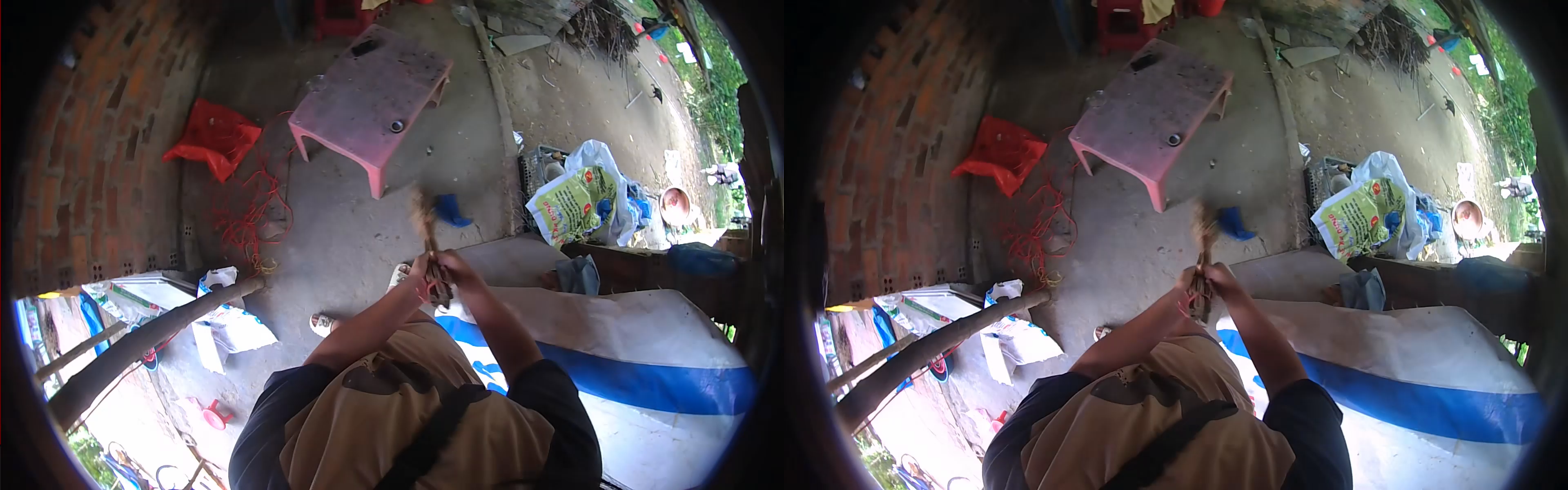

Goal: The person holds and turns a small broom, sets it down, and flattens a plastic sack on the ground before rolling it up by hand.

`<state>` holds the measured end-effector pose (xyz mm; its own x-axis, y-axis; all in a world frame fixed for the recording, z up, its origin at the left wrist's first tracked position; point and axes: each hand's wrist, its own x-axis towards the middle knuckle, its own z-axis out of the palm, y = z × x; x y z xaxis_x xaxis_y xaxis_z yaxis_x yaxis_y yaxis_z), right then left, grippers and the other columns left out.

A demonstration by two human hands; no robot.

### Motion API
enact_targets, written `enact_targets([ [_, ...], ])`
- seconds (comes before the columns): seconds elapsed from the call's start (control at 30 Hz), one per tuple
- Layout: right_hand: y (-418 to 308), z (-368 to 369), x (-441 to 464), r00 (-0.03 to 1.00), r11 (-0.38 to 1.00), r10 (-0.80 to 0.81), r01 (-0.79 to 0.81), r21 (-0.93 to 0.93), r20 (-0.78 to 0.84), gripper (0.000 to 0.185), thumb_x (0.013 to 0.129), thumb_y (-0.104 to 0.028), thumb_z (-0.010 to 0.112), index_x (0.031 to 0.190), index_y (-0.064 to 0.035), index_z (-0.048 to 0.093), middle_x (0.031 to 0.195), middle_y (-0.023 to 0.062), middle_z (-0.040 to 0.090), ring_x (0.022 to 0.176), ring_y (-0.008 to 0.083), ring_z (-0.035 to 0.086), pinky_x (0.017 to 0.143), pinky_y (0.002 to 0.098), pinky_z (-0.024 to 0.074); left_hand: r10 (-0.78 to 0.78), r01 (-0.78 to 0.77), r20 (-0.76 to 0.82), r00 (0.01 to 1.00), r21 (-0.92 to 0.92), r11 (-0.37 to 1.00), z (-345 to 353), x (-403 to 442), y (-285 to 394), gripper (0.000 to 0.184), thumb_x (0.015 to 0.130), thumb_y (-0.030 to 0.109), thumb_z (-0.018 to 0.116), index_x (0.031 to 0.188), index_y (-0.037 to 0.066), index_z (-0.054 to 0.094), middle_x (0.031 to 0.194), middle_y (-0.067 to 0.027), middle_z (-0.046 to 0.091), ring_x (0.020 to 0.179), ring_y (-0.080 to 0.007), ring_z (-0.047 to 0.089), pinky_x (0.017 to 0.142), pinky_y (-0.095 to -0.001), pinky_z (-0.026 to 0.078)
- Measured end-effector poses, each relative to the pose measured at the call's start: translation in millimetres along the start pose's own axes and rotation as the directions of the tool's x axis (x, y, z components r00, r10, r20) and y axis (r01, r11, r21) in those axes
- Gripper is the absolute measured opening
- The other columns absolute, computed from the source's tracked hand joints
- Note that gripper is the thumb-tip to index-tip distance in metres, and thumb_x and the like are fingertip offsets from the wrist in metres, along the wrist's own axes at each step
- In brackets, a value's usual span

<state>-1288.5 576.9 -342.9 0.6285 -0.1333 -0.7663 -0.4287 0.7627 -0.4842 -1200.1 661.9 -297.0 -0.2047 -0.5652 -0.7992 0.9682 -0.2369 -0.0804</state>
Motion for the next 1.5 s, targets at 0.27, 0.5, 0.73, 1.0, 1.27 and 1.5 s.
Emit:
enact_targets([
  [0.27, -89, 20, 8, 0.756, 0.932, -0.306, 0.361, -0.021, -0.579, 0.024, 0.079, -0.022, 0.055, 0.092, -0.004, 0.045, 0.074, 0.0073, 0.052, 0.06, 0.0156, 0.052, 0.049, 0.0305, 0.0445, -0.117, 0.051, 0.189, 0.975, 0.323, 0.945, 75, 6, 72, 0.02, 0.079, 0.023, 0.042, 0.078, 0.003, 0.046, 0.056, -0.0083, 0.046, 0.044, -0.0176, 0.046, 0.041, -0.0297, 0.043],
  [0.5, -135, 32, 1, 0.813, 0.824, -0.087, 0.383, 0.417, -0.575, 0.025, 0.079, -0.021, 0.053, 0.093, -0.0007, 0.046, 0.076, 0.0107, 0.053, 0.063, 0.0206, 0.057, 0.052, 0.033, 0.0498, -0.291, 0.236, -0.007, 0.957, 0.606, 0.76, 117, 27, 125, 0.028, 0.077, 0.028, 0.046, 0.074, 0.001, 0.051, 0.057, -0.0141, 0.056, 0.045, -0.0238, 0.056, 0.043, -0.0327, 0.049],
  [0.73, -175, -54, 54, 0.903, 0.673, -0.089, 0.366, 0.643, -0.421, 0.026, 0.088, -0.023, 0.039, 0.097, -0.0013, 0.049, 0.09, 0.0147, 0.058, 0.077, 0.0218, 0.062, 0.06, 0.0289, 0.0545, -0.696, 0.669, -0.032, 0.717, 0.312, 0.675, 197, 104, 170, 0.021, 0.078, 0.021, 0.043, 0.074, 0.001, 0.046, 0.057, -0.0113, 0.05, 0.046, -0.019, 0.051, 0.044, -0.0278, 0.047],
  [1.0, -249, -116, 3, 0.884, 0.587, -0.101, 0.424, 0.689, -0.457, 0.033, 0.089, -0.03, 0.035, 0.087, -0.0044, 0.056, 0.078, 0.0105, 0.062, 0.069, 0.0229, 0.063, 0.059, 0.0318, 0.0551, -0.722, 0.641, -0.047, 0.69, 0.501, 0.581, 265, 214, 136, 0.017, 0.077, 0.017, 0.042, 0.07, 0.002, 0.042, 0.057, -0.0101, 0.047, 0.048, -0.0185, 0.048, 0.048, -0.0297, 0.046],
  [1.27, -353, -250, 66, 0.923, 0.595, 0.046, 0.282, 0.752, -0.382, 0.037, 0.091, -0.029, 0.029, 0.102, 0.0, 0.05, 0.103, 0.0196, 0.057, 0.093, 0.0341, 0.059, 0.079, 0.0476, 0.0511, -0.704, 0.605, -0.017, 0.71, 0.526, 0.598, 375, 317, 187, 0.022, 0.077, 0.017, 0.045, 0.064, 0.0, 0.046, 0.057, -0.0115, 0.051, 0.048, -0.0185, 0.052, 0.042, -0.0279, 0.045],
  [1.5, -543, -361, 186, 0.82, 0.811, -0.538, 0.44, 0.385, 0.196, 0.03, 0.087, -0.023, 0.036, 0.099, -0.0001, 0.052, 0.092, 0.0175, 0.061, 0.085, 0.0259, 0.062, 0.072, 0.0369, 0.0531, -0.292, 0.235, 0.084, 0.953, 0.406, 0.883, 553, 366, 320, 0.011, 0.071, 0.009, 0.044, 0.061, 0.004, 0.041, 0.053, -0.0056, 0.046, 0.044, -0.0185, 0.049, 0.038, -0.0274, 0.042],
])
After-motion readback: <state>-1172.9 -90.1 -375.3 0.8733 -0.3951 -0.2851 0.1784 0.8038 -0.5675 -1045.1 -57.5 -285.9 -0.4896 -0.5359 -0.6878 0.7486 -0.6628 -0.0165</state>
